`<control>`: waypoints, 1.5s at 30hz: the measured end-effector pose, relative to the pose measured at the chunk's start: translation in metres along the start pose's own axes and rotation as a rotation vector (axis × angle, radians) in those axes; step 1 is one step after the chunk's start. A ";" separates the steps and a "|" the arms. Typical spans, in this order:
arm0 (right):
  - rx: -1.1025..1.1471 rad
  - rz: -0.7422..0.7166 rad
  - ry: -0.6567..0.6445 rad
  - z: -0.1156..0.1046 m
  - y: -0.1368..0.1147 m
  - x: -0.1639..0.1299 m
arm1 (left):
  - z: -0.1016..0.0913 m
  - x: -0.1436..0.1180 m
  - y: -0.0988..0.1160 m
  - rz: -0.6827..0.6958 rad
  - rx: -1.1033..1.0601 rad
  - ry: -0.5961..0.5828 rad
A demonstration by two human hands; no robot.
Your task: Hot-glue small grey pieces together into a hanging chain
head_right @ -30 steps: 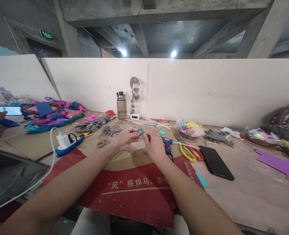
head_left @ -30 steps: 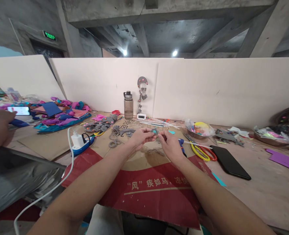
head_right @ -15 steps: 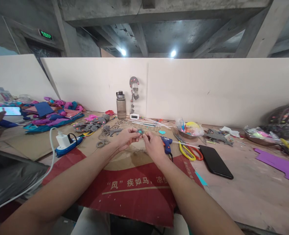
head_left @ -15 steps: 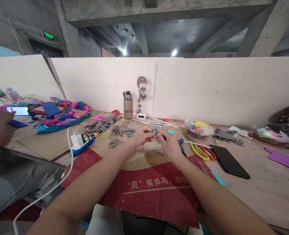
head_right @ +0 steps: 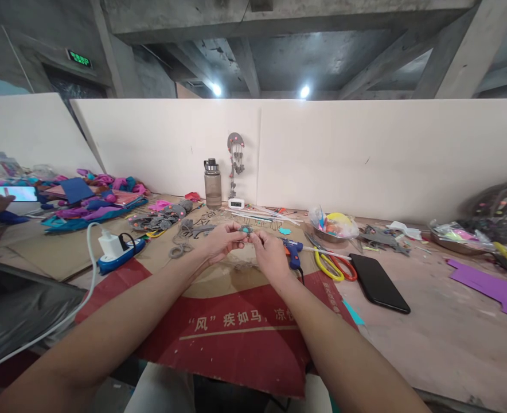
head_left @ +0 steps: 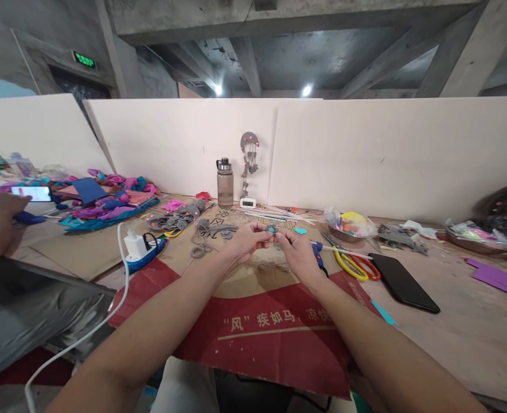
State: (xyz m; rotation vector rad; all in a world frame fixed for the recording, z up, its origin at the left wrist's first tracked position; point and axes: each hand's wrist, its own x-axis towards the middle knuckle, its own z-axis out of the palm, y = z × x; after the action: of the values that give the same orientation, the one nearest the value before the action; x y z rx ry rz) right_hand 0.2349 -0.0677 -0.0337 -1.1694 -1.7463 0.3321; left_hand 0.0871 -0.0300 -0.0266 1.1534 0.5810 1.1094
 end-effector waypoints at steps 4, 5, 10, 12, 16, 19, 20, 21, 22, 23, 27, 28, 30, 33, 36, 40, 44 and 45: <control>-0.004 0.019 0.004 0.000 0.000 0.000 | 0.000 0.000 0.000 0.011 0.018 0.001; -0.010 0.022 0.007 0.000 -0.001 0.000 | -0.001 0.000 -0.001 0.015 0.022 0.001; -0.044 0.032 0.021 0.001 -0.004 0.000 | -0.001 0.000 -0.002 0.027 0.031 0.018; -0.056 0.037 0.021 0.002 -0.004 0.000 | -0.001 0.000 -0.003 0.026 0.030 0.030; -0.048 0.037 0.023 0.001 -0.003 0.000 | 0.000 0.000 -0.002 0.032 0.028 0.023; -0.024 0.026 -0.006 0.000 -0.001 0.000 | -0.001 0.000 -0.001 0.013 0.025 0.021; -0.017 0.027 -0.016 0.000 0.000 0.001 | -0.002 0.000 0.000 -0.003 0.025 0.020; -0.012 0.032 -0.023 0.000 0.001 0.001 | -0.003 0.000 0.000 -0.019 0.028 0.017; -0.008 0.037 -0.030 0.000 0.002 0.002 | -0.003 0.001 0.001 -0.032 0.035 0.014; -0.002 0.044 -0.038 0.000 0.003 0.002 | -0.004 0.001 0.001 -0.042 0.045 0.010; 0.031 0.041 -0.085 0.002 0.005 0.004 | -0.004 0.001 0.000 -0.035 0.091 0.001; 0.040 0.034 -0.090 0.002 0.005 0.004 | -0.004 0.002 -0.001 -0.025 0.096 0.010; 0.051 0.026 -0.087 0.003 0.005 0.004 | -0.003 0.003 -0.002 0.007 0.097 0.039; 0.067 0.035 -0.070 0.004 0.006 0.004 | -0.004 0.005 -0.002 0.049 0.082 0.101; 0.115 0.057 -0.053 0.006 0.009 0.004 | -0.005 0.005 -0.001 0.072 0.059 0.150; 0.187 0.096 -0.014 0.009 0.012 0.004 | -0.005 0.004 -0.001 0.074 0.072 0.141; 0.253 0.127 0.012 0.008 0.008 0.003 | -0.003 0.002 -0.002 0.080 0.112 0.116; 0.260 0.133 0.018 0.007 0.007 0.003 | -0.003 0.002 -0.003 0.082 0.118 0.115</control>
State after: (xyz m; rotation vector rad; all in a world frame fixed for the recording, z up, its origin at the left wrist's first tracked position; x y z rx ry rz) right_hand 0.2324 -0.0601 -0.0400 -1.0960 -1.5589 0.6080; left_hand 0.0864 -0.0271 -0.0297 1.2300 0.7010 1.2309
